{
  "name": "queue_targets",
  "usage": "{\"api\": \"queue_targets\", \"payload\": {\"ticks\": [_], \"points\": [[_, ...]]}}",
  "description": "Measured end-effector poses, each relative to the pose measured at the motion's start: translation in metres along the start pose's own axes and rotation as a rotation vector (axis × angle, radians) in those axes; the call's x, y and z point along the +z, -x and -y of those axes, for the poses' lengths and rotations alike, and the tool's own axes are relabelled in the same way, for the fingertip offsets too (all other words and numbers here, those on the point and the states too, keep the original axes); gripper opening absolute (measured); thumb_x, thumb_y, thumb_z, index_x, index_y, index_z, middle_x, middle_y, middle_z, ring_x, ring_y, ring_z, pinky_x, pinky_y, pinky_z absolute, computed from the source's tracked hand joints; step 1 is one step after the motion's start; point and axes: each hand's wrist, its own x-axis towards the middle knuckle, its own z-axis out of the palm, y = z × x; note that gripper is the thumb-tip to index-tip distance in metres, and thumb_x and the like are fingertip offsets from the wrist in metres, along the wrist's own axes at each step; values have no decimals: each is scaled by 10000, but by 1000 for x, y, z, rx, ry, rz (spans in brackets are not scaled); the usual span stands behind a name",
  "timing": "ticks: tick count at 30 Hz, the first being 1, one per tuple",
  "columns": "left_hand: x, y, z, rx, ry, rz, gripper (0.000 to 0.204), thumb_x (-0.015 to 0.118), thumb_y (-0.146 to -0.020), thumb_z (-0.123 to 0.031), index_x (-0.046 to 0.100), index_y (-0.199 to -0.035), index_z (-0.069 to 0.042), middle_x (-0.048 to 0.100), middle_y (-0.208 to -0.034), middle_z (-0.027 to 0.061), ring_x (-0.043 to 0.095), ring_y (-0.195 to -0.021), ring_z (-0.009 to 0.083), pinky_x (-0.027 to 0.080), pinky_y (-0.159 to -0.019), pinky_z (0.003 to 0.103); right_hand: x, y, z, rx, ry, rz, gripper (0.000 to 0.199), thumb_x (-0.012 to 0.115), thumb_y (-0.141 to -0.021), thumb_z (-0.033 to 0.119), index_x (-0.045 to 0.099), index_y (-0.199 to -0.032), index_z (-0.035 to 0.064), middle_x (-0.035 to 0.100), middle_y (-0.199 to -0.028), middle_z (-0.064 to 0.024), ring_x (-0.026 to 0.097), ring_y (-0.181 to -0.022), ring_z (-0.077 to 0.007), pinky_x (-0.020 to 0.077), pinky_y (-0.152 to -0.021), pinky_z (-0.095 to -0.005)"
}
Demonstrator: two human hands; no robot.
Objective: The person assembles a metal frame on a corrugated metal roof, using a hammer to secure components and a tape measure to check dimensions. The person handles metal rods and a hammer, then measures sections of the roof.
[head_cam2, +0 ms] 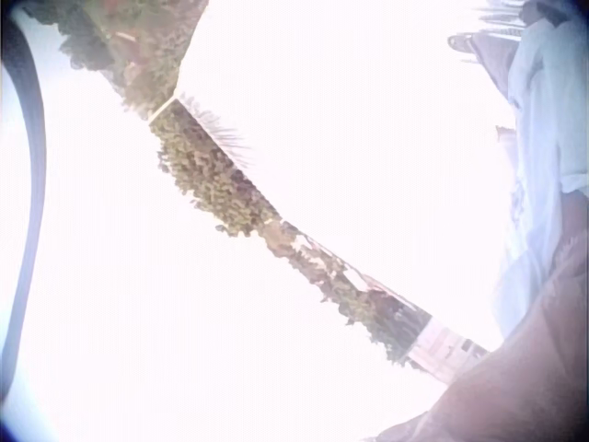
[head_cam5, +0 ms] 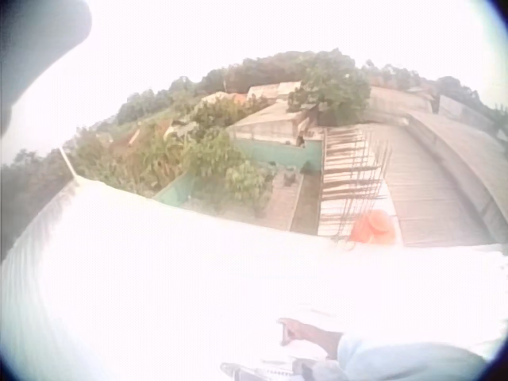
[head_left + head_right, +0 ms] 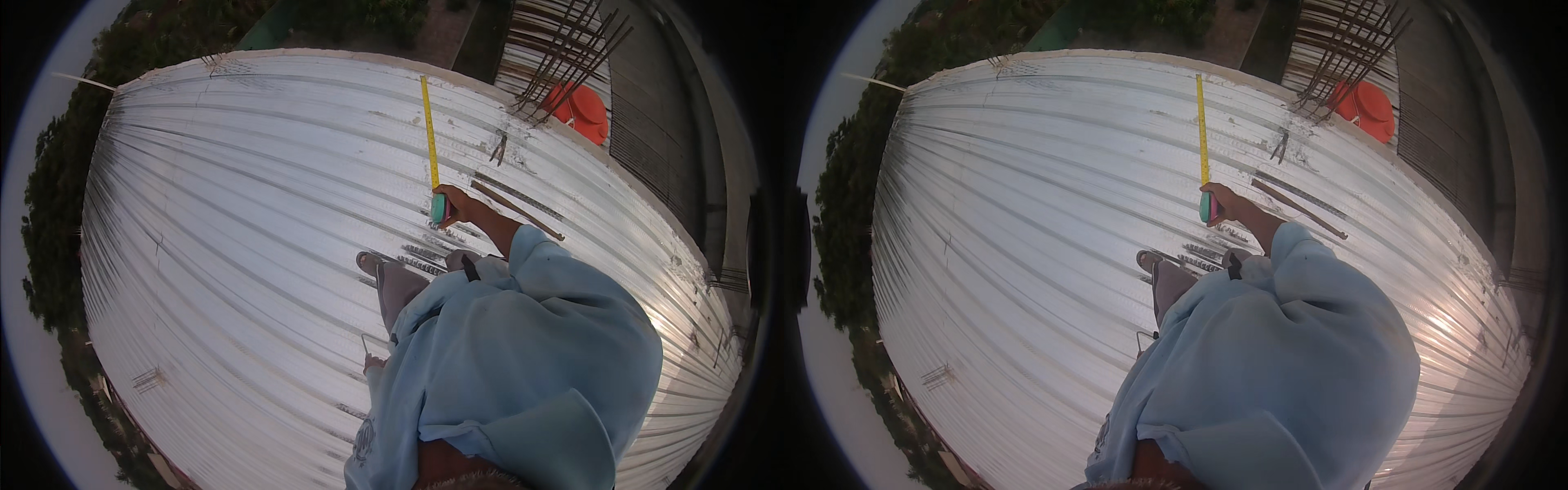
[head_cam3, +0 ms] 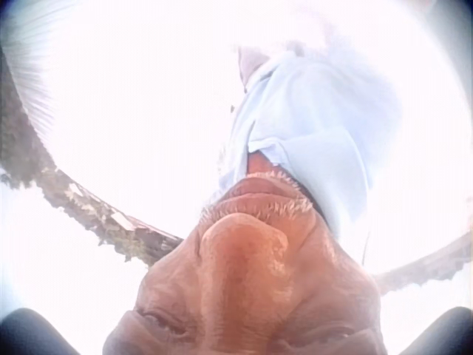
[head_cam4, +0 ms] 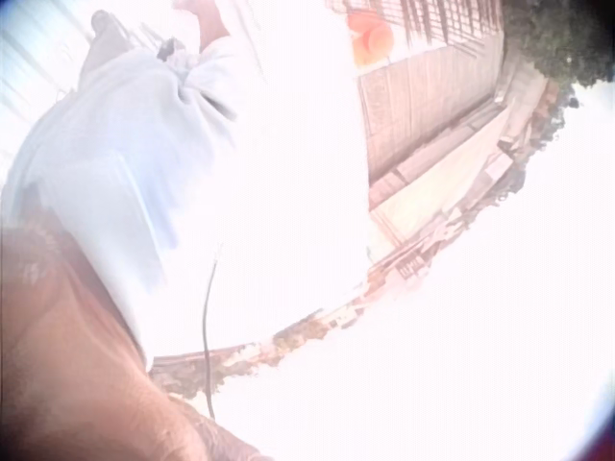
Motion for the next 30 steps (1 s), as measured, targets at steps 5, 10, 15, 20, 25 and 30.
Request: {"api": "queue_targets", "payload": {"ticks": [5, 10, 15, 20, 25, 30], "points": [[6, -85, -114, -109, 54, -23, 304, 682, -902, -410, 603, -830, -126, 507, -603, 47, 464, -469, 247, 444, -508, 472, 113, -83, 23, -35, -20, 25, 423, 605, -880, 460, 535, -1140, 135, 567, -1043, -119, 606, -980, -367, 520, -843, -680], [91, -120, -343, -34, -29, -13, 289, 692, -902, -407, 619, -860, -131, 459, -550, 21, 410, -416, 227, 444, -502, 501, 90, -137, 0, 74, -254, -328, 576, 640, -835, 501, 495, -1164, 51, 551, -1140, -237, 556, -1066, -442, 444, -915, -685], [122, -140, -546, 276, -99, -35, 324, 669, -909, -409, 643, -953, -90, 595, -723, 63, 581, -599, 250, 531, -621, 464, 169, -162, 38, 25, -366, -439, 519, 615, -893, 455, 463, -1232, 92, 548, -1199, -242, 554, -1156, -425, 460, -958, -651], [244, -142, -685, 504, -85, 73, 382, 661, -918, -366, 584, -687, -72, 511, -551, 31, 460, -429, 196, 413, -429, 404, 137, -242, 142, 40, -572, -306, 585, 634, -861, 505, 463, -1247, 101, 549, -1246, -237, 588, -1115, -413, 476, -942, -642], [379, -53, -718, 296, -471, 16, 362, 652, -915, -381, 609, -1059, -52, 645, -859, 92, 627, -768, 236, 477, -654, 451, 137, -278, 239, -10, -600, -399, 606, 636, -849, 485, 441, -1248, 73, 499, -1277, -244, 492, -1222, -443, 448, -961, -678], [425, -44, -751, 180, -251, 87, 289, 661, -933, -324, 649, -789, -73, 531, -583, 15, 501, -480, 170, 388, -430, 363, 200, -328, 358, -25, -677, -349, 596, 634, -859, 482, 433, -1243, 72, 492, -1279, -242, 507, -1201, -447, 443, -977, -678]]}}
